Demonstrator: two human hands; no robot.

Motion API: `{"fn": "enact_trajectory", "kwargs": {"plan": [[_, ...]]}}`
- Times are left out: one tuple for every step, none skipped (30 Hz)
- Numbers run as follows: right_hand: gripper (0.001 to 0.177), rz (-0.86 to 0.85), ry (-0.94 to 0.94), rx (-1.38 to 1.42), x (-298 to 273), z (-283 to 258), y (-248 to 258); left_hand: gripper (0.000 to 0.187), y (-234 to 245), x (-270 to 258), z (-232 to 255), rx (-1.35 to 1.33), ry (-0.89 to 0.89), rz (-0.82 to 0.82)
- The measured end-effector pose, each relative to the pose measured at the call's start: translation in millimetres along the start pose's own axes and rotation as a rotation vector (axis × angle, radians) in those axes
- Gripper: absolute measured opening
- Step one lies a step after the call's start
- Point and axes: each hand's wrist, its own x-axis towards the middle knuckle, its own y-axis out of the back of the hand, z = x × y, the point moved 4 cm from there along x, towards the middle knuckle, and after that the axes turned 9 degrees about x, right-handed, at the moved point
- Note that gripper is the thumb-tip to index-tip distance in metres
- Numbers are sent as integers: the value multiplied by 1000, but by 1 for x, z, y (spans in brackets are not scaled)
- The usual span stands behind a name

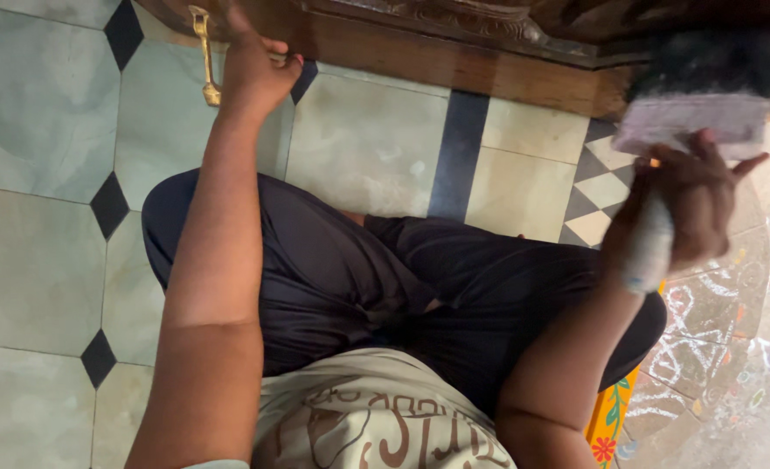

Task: The person brushes the surface of a wooden door using a large brush, moving it across the carvings and the bottom edge.

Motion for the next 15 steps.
{"fn": "enact_trajectory", "kwargs": {"plan": [[13, -83, 116, -106, -9, 0, -11, 107, -1, 1, -2, 0, -1, -1], [17, -172, 226, -201, -15, -1, -18, 105, -1, 3, -4, 16, -11, -8], [17, -173, 225, -202, -19, 1, -17, 104, -3, 3, -5, 31, -20, -16], [13, -254, 234, -182, -25, 0, -23, 104, -4, 2, -5, 30, -20, -17], [11, -335, 243, -158, -32, -1, -30, 104, -2, 1, -5, 44, -29, -8], [11, -334, 244, -157, -35, -3, -35, 104, 0, 0, -3, 59, -37, 2], [13, -365, 250, -130, -37, -6, -43, 104, 3, 0, -1, 59, -36, 7], [17, -396, 256, -101, -39, -9, -50, 106, 5, -1, 2, 52, -21, 8], [17, -397, 259, -101, -42, -13, -54, 107, 5, -2, 4, 44, -6, 6], [17, -439, 233, -58, -46, -15, -59, 107, 6, -2, 6, 42, -5, 9], [17, -481, 206, -17, -48, -17, -62, 109, 6, -2, 6, 28, -15, 15], [17, -484, 209, -16, -48, -18, -63, 112, 5, -2, 5, 14, -26, 22], [18, -457, 164, 18, -45, -16, -62, 112, 3, -1, 4, 14, -21, 26], [20, -432, 118, 53, -43, -15, -61, 108, -2, 2, 3, 3, -9, 12], [20, -436, 121, 59, -43, -16, -62, 104, -4, 4, 0, -7, 2, 0]]}}
